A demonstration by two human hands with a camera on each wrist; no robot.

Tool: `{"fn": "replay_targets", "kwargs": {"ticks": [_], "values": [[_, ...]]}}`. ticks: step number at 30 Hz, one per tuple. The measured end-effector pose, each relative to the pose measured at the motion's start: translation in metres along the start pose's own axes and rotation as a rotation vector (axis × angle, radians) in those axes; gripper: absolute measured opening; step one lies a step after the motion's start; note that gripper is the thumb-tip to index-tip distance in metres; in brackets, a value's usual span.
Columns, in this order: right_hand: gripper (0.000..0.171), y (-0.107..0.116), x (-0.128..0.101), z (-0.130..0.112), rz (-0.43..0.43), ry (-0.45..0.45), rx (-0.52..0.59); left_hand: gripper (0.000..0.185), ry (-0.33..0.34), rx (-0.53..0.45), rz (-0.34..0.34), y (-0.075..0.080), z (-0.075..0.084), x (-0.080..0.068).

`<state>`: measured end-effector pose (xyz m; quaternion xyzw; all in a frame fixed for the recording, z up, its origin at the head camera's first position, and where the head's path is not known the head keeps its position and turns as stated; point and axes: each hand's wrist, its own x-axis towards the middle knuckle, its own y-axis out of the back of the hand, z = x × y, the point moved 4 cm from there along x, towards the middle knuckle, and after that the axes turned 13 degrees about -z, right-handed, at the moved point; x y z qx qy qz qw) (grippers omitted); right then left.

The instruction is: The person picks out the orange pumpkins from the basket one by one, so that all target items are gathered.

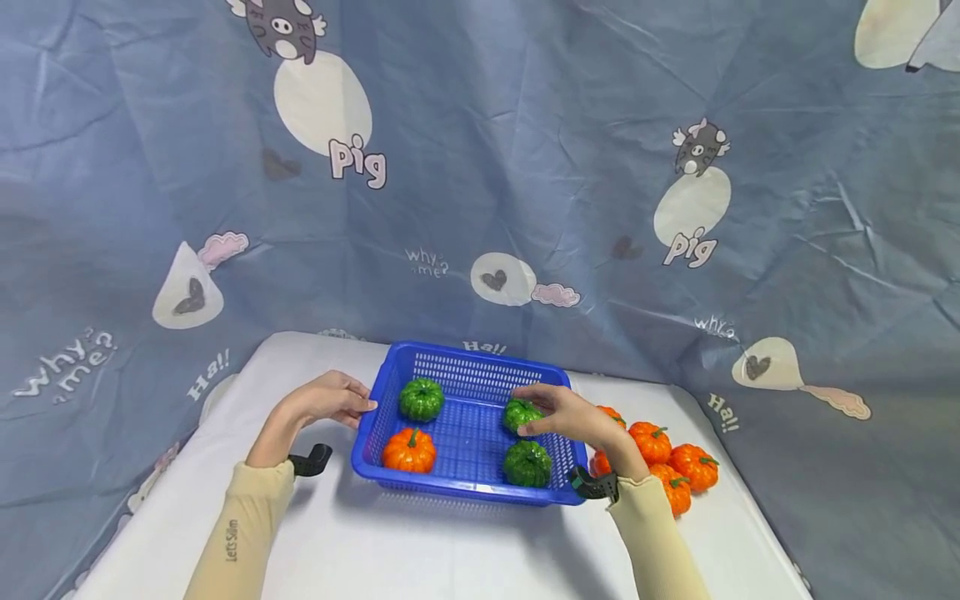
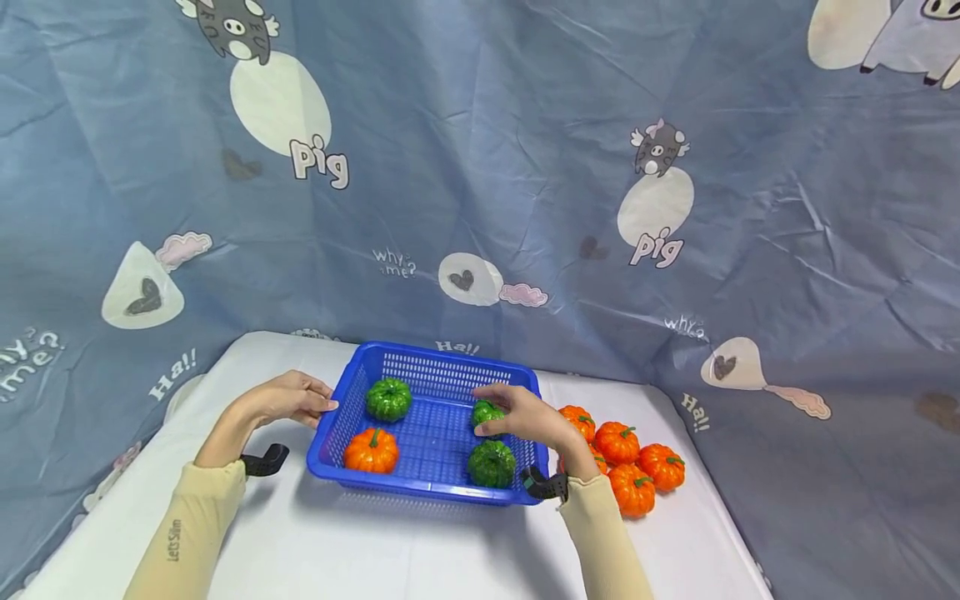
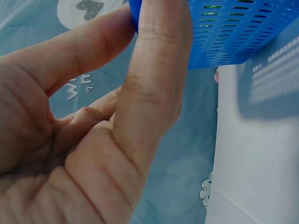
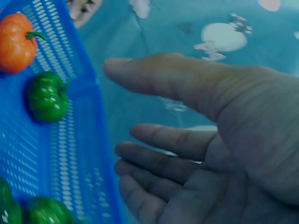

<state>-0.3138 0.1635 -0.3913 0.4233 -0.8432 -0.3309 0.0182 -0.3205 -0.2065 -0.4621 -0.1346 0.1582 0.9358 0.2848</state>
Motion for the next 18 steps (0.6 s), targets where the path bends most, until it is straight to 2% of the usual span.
{"fn": "replay_targets", "kwargs": {"ticks": [8,18], "values": [[0.055,-0.017,0.050,-0.008,-0.160,0.001,0.072,0.038,0.011,0.005,0.009,0.000,0.002,0.000],[0.059,-0.049,0.102,-0.014,-0.389,0.038,0.033,0.032,0.000,-0.015,0.015,-0.001,-0.001,0.000]]}}
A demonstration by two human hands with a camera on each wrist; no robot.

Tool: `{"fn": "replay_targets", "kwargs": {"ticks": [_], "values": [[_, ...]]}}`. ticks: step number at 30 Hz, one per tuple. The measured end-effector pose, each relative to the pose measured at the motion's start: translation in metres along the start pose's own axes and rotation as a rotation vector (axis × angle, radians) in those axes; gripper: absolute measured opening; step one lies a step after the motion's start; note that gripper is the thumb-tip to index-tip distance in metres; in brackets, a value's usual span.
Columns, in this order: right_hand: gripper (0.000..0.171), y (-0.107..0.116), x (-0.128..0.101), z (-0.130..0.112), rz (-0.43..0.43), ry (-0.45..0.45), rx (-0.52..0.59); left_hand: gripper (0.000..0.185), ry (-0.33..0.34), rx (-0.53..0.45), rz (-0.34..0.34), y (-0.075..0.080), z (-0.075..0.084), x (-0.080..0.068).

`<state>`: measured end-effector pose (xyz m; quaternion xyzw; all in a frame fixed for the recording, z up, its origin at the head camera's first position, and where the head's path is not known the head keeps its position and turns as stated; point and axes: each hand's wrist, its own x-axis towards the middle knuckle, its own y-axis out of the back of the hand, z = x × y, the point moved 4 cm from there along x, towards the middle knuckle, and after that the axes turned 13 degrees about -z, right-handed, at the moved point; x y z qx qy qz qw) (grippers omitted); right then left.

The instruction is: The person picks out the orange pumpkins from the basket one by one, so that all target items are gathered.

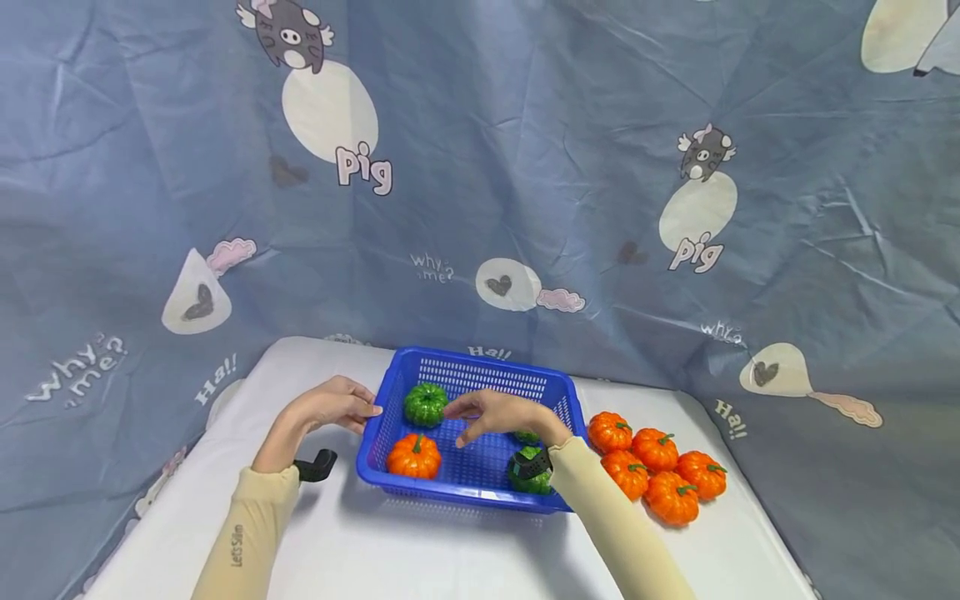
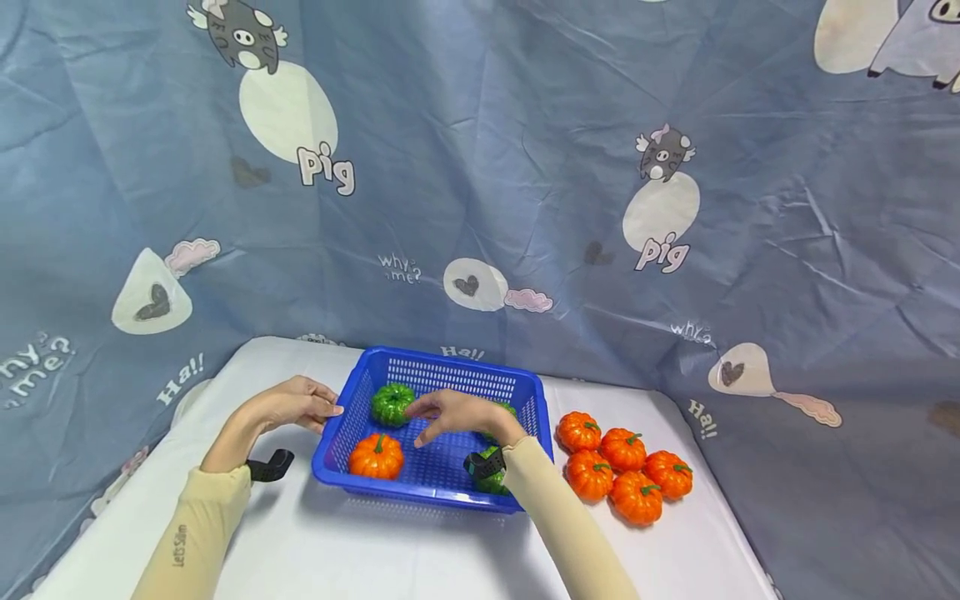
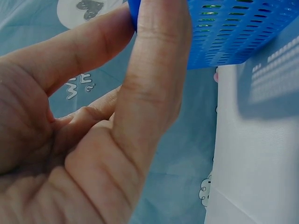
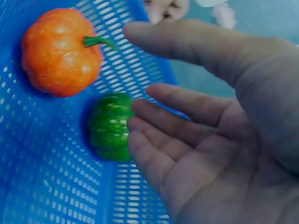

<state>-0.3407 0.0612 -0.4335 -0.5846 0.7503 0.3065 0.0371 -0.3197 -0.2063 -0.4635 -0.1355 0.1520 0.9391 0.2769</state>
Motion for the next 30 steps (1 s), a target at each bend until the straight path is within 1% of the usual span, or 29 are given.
{"fn": "replay_targets", "kwargs": {"ticks": [4,7,9,13,19,23,27,30], "values": [[0.062,-0.003,0.016,0.006,-0.089,-0.025,-0.026,0.032,-0.017,0.000,-0.011,-0.003,0.001,-0.002],[0.062,-0.004,0.023,0.008,-0.131,-0.042,-0.038,0.034,-0.031,0.008,-0.016,-0.004,0.003,-0.004],[0.062,-0.006,0.028,0.008,-0.162,-0.044,-0.044,0.033,-0.027,0.000,-0.011,-0.003,0.004,-0.004],[0.065,-0.010,0.039,0.009,-0.203,-0.069,-0.069,0.034,-0.019,-0.003,-0.016,-0.002,0.003,-0.003],[0.066,-0.019,0.055,0.008,-0.244,-0.116,-0.107,0.033,-0.001,-0.010,-0.002,-0.001,0.001,-0.002],[0.069,-0.025,0.062,0.006,-0.239,-0.129,-0.122,0.032,-0.006,-0.008,0.000,-0.002,0.001,-0.001],[0.066,-0.027,0.063,0.007,-0.190,-0.135,-0.121,0.030,-0.007,0.003,0.003,-0.002,0.001,-0.001],[0.064,-0.027,0.063,0.009,-0.161,-0.133,-0.141,0.029,-0.001,0.012,0.007,-0.002,0.002,-0.002]]}}
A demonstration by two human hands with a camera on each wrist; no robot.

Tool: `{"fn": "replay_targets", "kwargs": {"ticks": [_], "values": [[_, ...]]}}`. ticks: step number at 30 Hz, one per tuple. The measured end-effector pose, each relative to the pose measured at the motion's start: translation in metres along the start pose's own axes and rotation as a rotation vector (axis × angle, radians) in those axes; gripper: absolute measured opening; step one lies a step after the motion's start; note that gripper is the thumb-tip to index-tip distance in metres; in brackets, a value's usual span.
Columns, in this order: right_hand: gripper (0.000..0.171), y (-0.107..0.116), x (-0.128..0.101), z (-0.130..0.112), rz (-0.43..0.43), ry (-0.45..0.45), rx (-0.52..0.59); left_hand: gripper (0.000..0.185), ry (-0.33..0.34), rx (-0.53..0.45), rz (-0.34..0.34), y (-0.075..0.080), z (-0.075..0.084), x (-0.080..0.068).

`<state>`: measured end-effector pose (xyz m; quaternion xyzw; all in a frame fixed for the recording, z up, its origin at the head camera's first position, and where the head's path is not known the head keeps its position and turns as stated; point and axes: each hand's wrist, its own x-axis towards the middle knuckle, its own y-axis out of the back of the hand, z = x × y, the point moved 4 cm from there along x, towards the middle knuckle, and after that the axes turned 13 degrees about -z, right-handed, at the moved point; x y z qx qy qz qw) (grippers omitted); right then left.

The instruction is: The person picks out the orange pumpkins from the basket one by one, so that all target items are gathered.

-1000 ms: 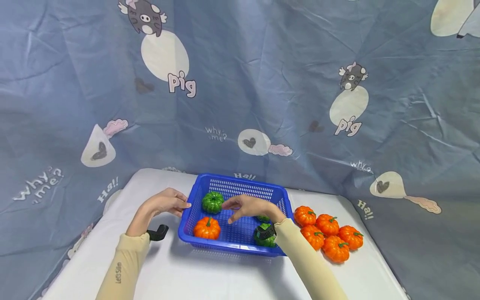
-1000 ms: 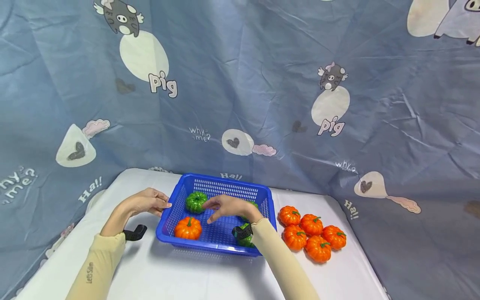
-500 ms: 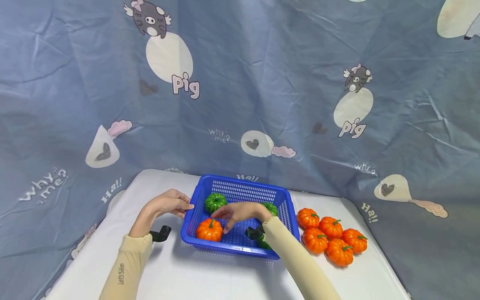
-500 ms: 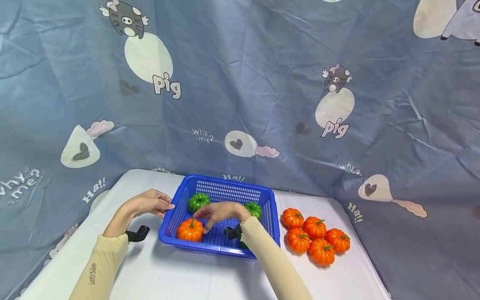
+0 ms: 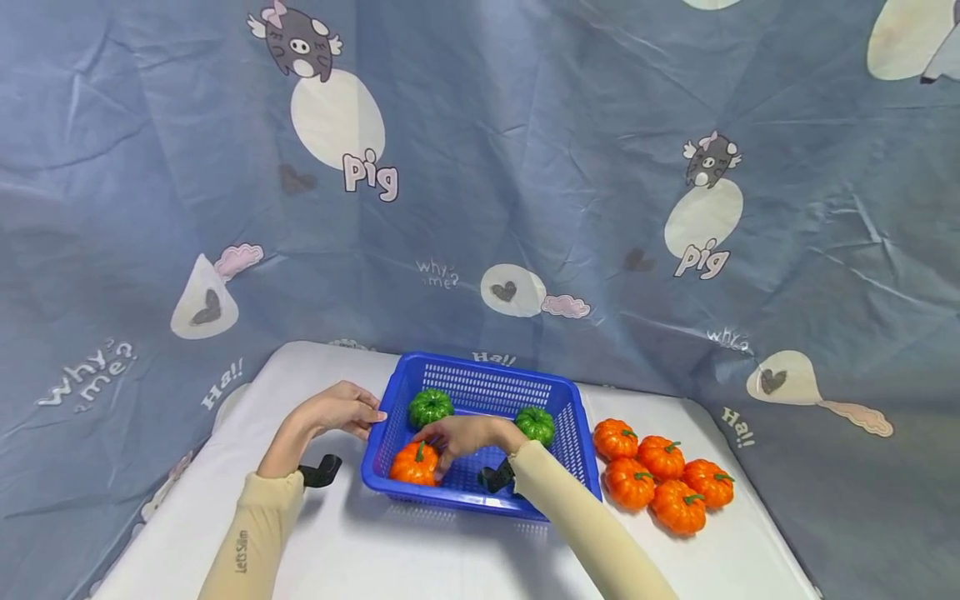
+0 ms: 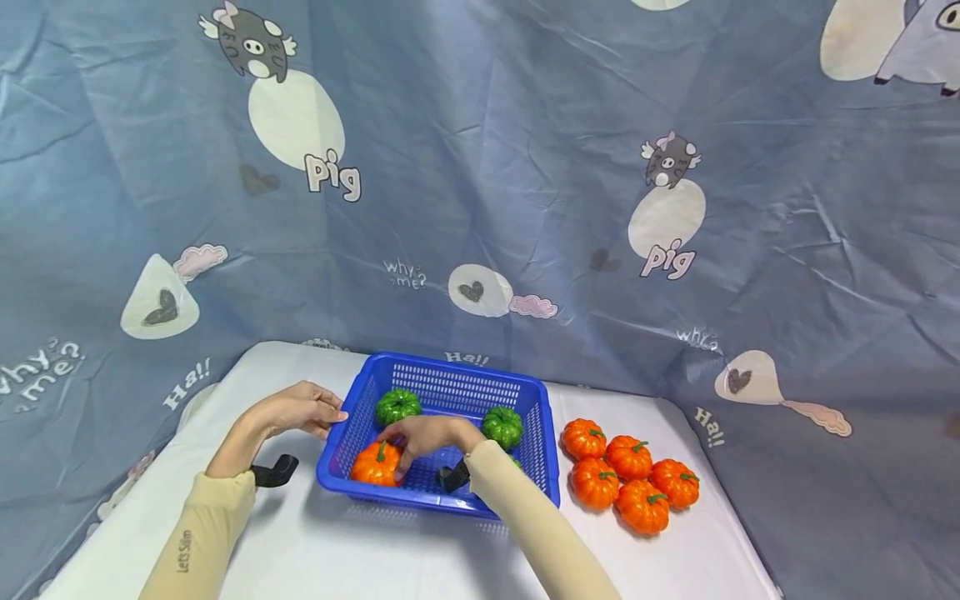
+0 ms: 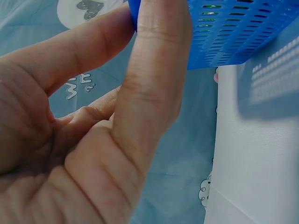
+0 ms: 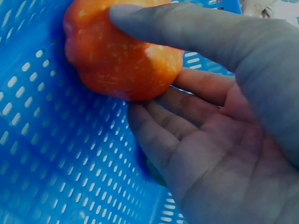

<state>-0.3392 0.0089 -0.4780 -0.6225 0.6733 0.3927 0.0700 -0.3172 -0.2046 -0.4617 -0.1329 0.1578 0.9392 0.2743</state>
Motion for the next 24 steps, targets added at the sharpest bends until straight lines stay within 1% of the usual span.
{"fn": "replay_targets", "kwargs": {"ticks": [5,9,14,20,24], "values": [[0.064,0.000,-0.004,0.004,0.045,0.009,-0.007,0.029,0.003,0.004,-0.001,-0.001,0.002,-0.002],[0.063,0.005,-0.013,0.007,0.101,0.008,0.019,0.028,0.002,0.008,0.000,-0.001,0.003,-0.003],[0.063,0.013,-0.031,0.015,0.193,0.006,0.084,0.028,0.004,0.012,0.004,-0.001,0.002,-0.002],[0.059,0.018,-0.055,0.021,0.264,0.054,0.157,0.028,0.014,0.021,0.012,-0.001,0.000,0.000],[0.056,0.018,-0.077,0.022,0.308,0.084,0.185,0.031,0.002,0.023,-0.001,-0.002,0.003,-0.002]]}}
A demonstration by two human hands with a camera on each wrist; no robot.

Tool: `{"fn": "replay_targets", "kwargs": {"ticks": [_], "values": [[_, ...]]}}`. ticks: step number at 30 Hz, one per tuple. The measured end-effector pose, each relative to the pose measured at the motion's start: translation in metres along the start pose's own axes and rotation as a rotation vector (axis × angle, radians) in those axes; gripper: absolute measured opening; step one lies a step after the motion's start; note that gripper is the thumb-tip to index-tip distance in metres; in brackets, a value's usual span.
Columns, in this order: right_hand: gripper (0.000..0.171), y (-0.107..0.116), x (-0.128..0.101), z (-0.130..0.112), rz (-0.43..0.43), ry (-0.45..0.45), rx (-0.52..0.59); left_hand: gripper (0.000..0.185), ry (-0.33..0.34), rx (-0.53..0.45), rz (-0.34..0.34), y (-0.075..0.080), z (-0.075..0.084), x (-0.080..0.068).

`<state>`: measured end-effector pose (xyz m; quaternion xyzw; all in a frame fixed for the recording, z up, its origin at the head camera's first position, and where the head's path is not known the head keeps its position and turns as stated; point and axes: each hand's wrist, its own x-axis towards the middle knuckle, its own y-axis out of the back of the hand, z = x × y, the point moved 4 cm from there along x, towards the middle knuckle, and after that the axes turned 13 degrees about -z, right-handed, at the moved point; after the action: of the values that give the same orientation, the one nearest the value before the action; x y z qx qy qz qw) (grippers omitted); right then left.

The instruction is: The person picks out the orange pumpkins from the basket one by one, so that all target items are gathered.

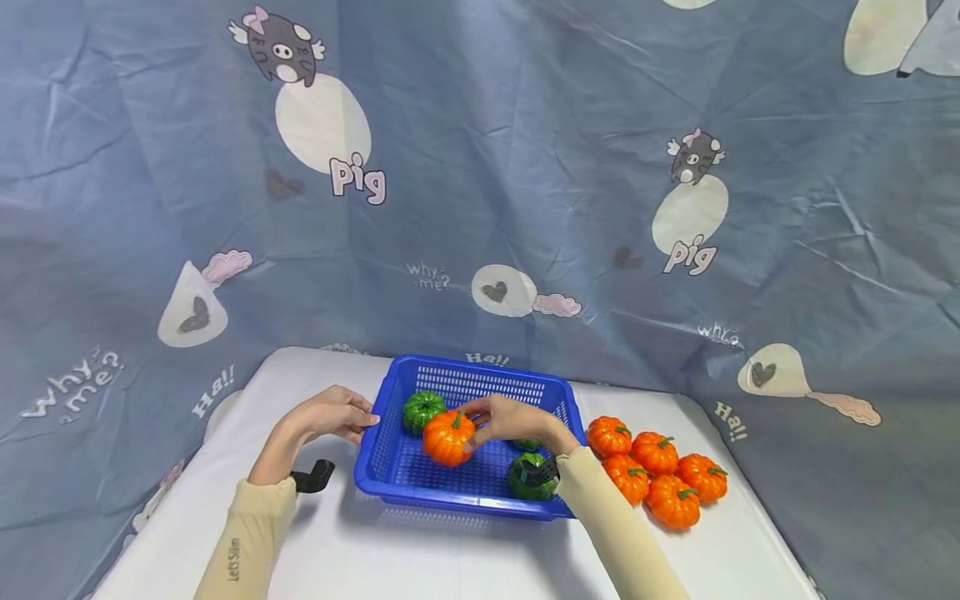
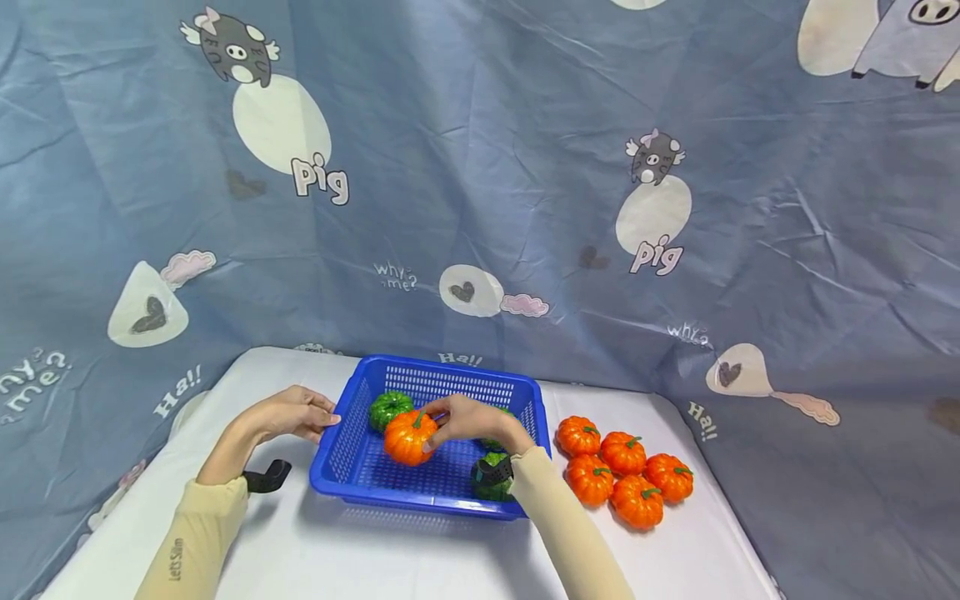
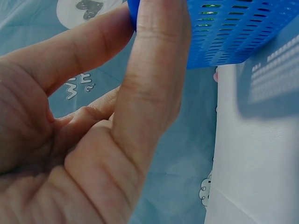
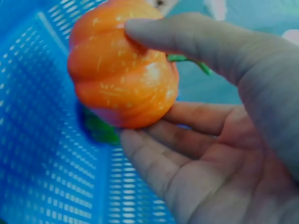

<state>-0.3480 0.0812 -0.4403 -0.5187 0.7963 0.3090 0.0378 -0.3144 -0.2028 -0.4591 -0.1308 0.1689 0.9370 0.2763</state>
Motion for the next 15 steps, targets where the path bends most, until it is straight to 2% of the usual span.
{"fn": "replay_targets", "kwargs": {"ticks": [4,15], "values": [[0.058,0.007,-0.024,-0.001,0.043,-0.006,-0.006,0.032,-0.006,-0.009,-0.011,-0.001,0.000,-0.001],[0.068,0.017,-0.102,0.005,0.214,-0.034,-0.052,0.034,0.025,-0.007,0.010,0.001,-0.002,0.002]]}}
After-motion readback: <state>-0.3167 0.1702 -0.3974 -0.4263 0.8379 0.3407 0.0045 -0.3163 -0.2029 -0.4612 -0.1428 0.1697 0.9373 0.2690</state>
